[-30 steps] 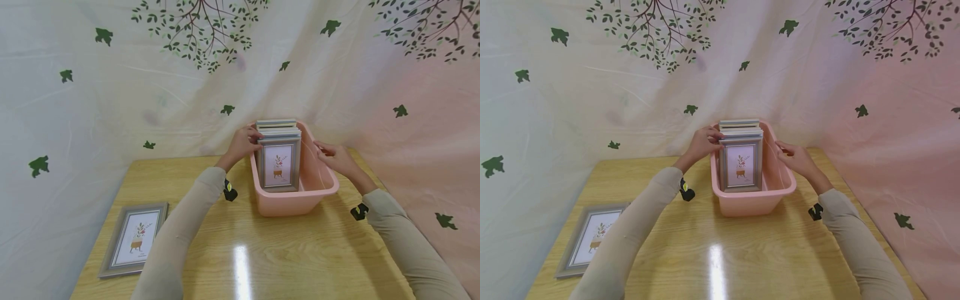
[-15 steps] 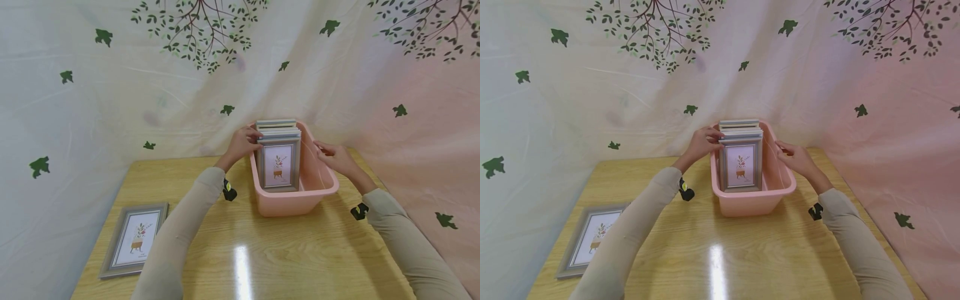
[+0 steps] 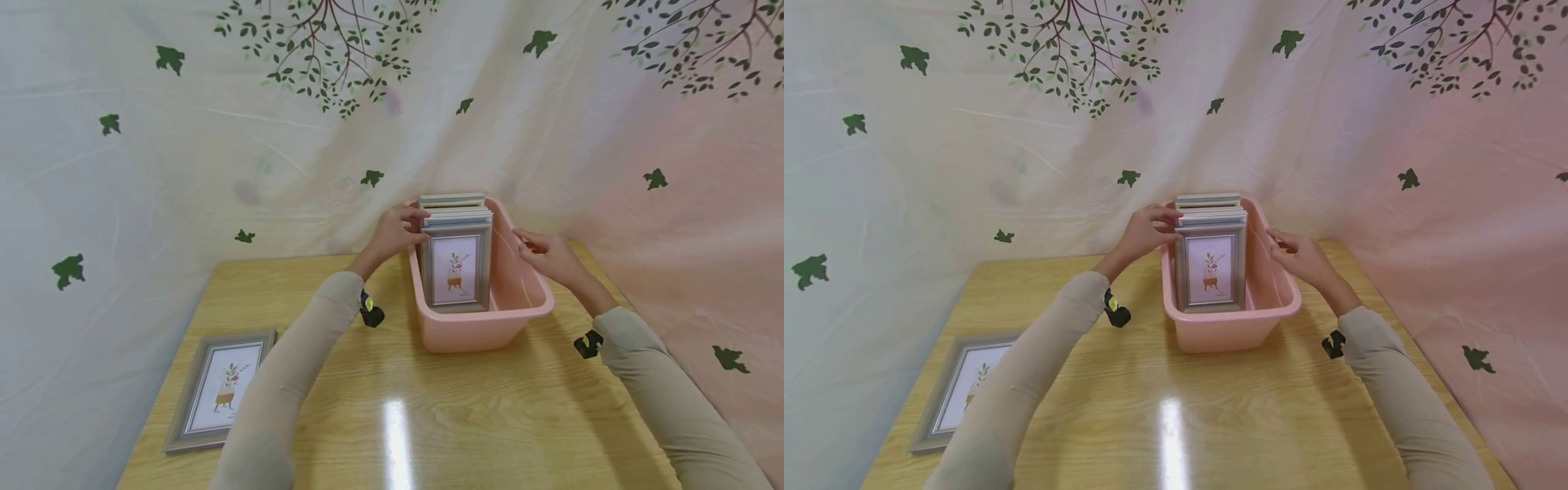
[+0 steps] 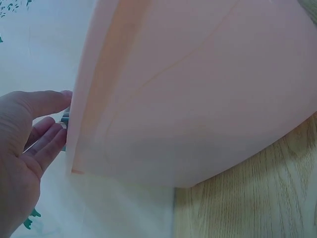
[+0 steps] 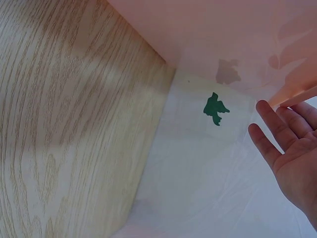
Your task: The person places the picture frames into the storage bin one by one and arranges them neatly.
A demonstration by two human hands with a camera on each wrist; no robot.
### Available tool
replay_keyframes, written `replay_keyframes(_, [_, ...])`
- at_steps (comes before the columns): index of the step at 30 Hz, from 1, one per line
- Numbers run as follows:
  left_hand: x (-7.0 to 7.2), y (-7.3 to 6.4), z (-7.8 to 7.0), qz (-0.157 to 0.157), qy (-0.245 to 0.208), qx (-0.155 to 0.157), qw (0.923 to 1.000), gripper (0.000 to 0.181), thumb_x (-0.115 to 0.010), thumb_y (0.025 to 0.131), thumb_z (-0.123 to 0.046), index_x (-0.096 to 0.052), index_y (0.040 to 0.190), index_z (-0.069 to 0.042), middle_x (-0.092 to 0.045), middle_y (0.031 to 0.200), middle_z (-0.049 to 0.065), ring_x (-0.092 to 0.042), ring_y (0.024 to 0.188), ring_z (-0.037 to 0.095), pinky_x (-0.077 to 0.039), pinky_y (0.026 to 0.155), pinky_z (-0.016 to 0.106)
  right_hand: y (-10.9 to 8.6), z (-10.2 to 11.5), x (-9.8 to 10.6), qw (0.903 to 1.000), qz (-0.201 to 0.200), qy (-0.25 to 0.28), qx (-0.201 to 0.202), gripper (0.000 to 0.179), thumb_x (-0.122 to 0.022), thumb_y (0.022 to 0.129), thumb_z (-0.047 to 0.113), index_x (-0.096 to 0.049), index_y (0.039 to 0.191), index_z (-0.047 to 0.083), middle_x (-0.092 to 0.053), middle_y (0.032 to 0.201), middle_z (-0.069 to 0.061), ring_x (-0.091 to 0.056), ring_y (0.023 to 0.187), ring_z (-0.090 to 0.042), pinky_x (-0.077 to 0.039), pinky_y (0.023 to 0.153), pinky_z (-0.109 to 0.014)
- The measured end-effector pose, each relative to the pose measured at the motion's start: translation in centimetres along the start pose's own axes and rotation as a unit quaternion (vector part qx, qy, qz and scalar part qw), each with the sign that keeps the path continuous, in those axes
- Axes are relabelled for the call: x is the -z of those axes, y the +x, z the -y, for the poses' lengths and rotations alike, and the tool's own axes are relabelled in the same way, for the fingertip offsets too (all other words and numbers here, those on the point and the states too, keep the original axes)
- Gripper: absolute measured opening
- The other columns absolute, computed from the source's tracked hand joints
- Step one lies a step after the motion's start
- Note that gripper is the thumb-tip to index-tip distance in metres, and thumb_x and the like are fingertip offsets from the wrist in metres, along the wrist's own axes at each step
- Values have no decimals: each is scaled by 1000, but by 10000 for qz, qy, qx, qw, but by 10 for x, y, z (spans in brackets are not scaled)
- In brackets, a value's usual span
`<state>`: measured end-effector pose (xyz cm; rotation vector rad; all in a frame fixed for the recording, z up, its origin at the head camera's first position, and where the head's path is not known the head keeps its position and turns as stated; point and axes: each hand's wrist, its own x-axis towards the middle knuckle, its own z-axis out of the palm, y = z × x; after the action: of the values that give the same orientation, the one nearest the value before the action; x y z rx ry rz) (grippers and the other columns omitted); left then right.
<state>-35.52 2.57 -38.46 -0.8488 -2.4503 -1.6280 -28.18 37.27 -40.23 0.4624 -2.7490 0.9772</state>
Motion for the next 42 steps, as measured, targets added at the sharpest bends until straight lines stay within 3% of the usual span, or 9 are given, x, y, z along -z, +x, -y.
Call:
replay_keyframes(3, [5, -5, -3, 25, -44, -1, 10000, 40, -82, 82, 3, -70, 120, 5, -58, 140, 22, -67, 109, 37, -61, 92, 36, 1, 1, -1, 10000, 29, 31, 8, 48, -58, 103, 19, -51, 148, 3, -52, 145, -28, -65, 113, -52, -54, 92, -62])
replay_keyframes(8, [17, -14, -6, 41, 21, -41, 10000, 41, -81, 83, 0, -69, 122, 6, -63, 124, 22, -66, 113, 38, -60, 94, 38, 1, 2, -2, 10000, 66, 36, -20, 49, -58, 104, 22, -50, 148, 4, -52, 145, -28, -63, 116, -52, -53, 94, -62])
replay_keyframes(14, [36, -28, 1, 37, 146, -78, 9999, 39, -78, 85, 0, -69, 122, 6, -64, 119, 27, -65, 112, 39, -59, 95, 43, 0, 1, -2, 9998, 142, 94, -74, 50, -57, 104, 23, -48, 150, 4, -49, 148, -28, -61, 118, -55, -52, 95, -64])
replay_keyframes(21, [65, -50, 9, 73, 522, 72, 9986, 38, -80, 87, -8, -71, 124, -2, -66, 117, 17, -66, 110, 31, -60, 94, 40, -1, 0, -1, 9998, 205, 20, -43, 51, -56, 105, 23, -46, 151, 3, -49, 147, -30, -59, 120, -56, -50, 96, -64])
replay_keyframes(28, [97, -76, 22, 112, 753, 266, 9967, 39, -80, 87, -5, -70, 124, 0, -66, 117, 20, -66, 110, 33, -60, 94, 43, 0, 0, 1, 9998, 192, 19, 9, 51, -58, 104, 22, -47, 150, 3, -50, 146, -30, -61, 118, -55, -50, 95, -64])
replay_keyframes(34, [124, -105, 36, 275, 1280, 475, 9903, 38, -79, 87, -4, -70, 124, 2, -66, 119, 22, -66, 110, 37, -60, 93, 46, 2, 1, 2, 9997, 256, 36, 26, 51, -58, 104, 21, -47, 149, 1, -50, 146, -30, -59, 120, -55, -49, 96, -62])
replay_keyframes(37, [136, -119, 42, 398, 1495, 537, 9865, 39, -79, 87, -3, -69, 124, 4, -65, 120, 24, -66, 110, 40, -60, 91, 47, 3, 1, 3, 9996, 271, -1, 3, 51, -58, 104, 23, -47, 150, 2, -50, 147, -29, -59, 121, -55, -57, 95, -45])
replay_keyframes(41, [152, -136, 50, 643, 1813, 690, 9789, 41, -78, 87, -4, -68, 125, 5, -65, 120, 25, -66, 110, 40, -61, 89, 46, 2, 3, 3, 9994, 329, 67, -53, 52, -57, 105, 24, -45, 151, 3, -48, 148, -29, -57, 123, -56, -55, 97, -47])
replay_keyframes(42, [156, -140, 52, 712, 1913, 712, 9763, 41, -78, 87, -5, -67, 126, 5, -65, 121, 25, -65, 110, 40, -61, 89, 46, 2, 4, 3, 9993, 355, 87, -74, 53, -56, 105, 25, -45, 151, 3, -47, 149, -29, -56, 124, -56, -51, 98, -57])
